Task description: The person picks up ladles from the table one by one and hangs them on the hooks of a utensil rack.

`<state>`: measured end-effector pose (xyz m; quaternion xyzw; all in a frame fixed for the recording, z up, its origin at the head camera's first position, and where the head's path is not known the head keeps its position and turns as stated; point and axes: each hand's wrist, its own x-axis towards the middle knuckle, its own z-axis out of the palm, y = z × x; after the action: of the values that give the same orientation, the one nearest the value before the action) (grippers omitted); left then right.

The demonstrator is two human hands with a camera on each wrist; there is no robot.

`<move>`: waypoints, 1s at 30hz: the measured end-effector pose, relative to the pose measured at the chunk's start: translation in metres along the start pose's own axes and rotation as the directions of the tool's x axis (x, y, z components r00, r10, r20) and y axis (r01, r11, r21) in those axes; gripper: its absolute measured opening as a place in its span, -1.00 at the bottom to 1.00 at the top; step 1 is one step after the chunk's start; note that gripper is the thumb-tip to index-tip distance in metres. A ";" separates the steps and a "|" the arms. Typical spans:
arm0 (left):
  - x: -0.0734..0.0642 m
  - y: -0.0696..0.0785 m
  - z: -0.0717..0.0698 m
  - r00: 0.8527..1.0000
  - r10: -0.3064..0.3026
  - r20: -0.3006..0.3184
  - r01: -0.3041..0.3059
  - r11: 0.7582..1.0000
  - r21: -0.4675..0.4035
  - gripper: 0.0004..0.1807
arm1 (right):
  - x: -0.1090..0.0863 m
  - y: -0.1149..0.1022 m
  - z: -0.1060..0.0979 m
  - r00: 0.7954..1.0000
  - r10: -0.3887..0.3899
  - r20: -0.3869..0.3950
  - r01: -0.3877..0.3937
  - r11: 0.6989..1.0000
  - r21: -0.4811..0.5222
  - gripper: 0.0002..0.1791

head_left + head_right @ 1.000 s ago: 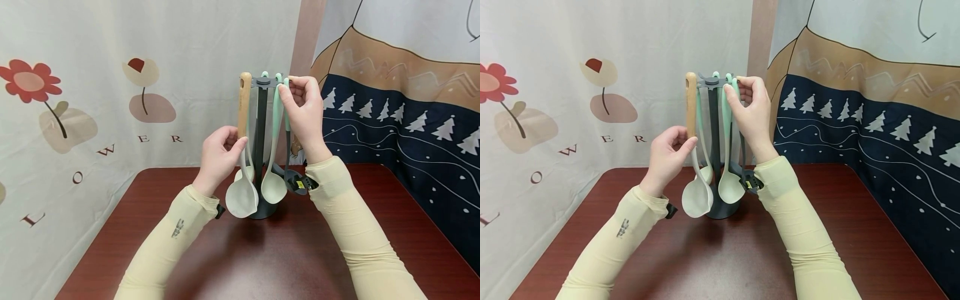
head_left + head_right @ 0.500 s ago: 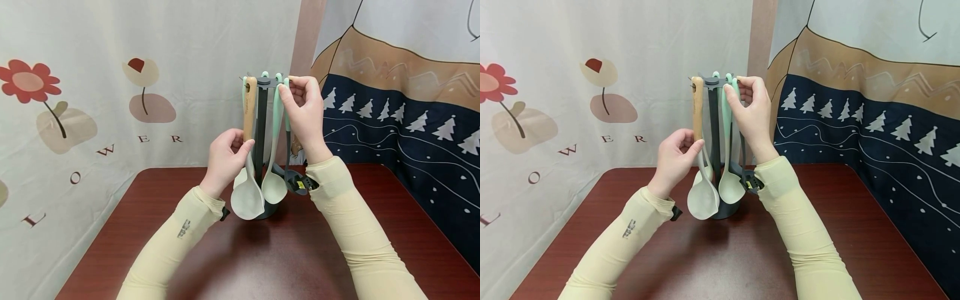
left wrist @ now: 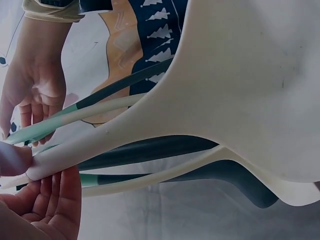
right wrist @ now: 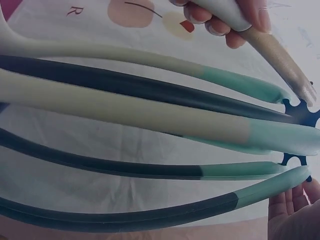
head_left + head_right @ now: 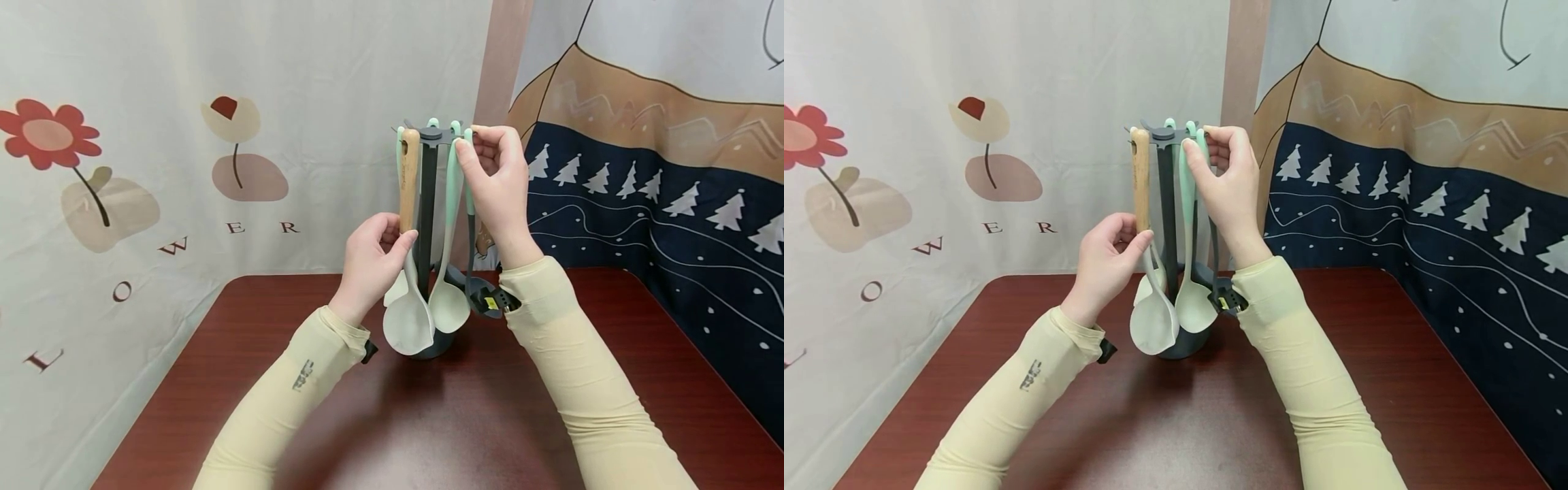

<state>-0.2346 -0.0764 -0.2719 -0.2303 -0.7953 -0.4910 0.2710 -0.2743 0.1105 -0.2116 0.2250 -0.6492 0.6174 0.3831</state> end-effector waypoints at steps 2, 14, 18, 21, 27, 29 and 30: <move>0.000 -0.001 0.000 1.000 -0.001 0.005 0.001 1.000 -0.003 -0.83 | 0.000 0.000 0.000 1.000 0.005 -0.001 -0.005 1.000 0.001 -0.64; -0.001 -0.007 0.000 1.000 -0.003 0.024 0.004 1.000 -0.023 -0.80 | -0.002 0.002 -0.001 1.000 0.016 -0.005 -0.015 0.999 0.035 -0.63; -0.004 -0.011 -0.002 0.999 -0.005 0.036 0.006 1.000 -0.028 -0.73 | -0.005 0.001 -0.003 0.999 0.045 0.017 -0.045 0.999 0.004 -0.60; -0.007 -0.015 -0.005 0.999 0.007 0.040 -0.006 1.000 -0.028 -0.68 | -0.010 0.001 -0.006 0.997 0.054 0.056 -0.053 0.998 -0.027 -0.54; -0.010 -0.024 -0.009 0.997 0.063 0.046 -0.063 0.998 0.007 -0.61 | -0.017 0.004 -0.014 0.992 0.055 0.116 -0.048 0.997 -0.062 -0.46; -0.012 -0.026 -0.011 0.995 0.083 0.050 -0.084 0.996 0.026 -0.58 | -0.020 0.004 -0.017 0.990 0.052 0.130 -0.043 0.997 -0.070 -0.46; -0.012 -0.027 -0.012 0.994 0.094 0.053 -0.096 0.995 0.034 -0.56 | -0.021 0.004 -0.018 0.989 0.051 0.135 -0.041 0.996 -0.076 -0.46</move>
<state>-0.2396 -0.0994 -0.2930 -0.2753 -0.7991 -0.4568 0.2775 -0.2606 0.1250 -0.2319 0.2378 -0.7010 0.5851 0.3312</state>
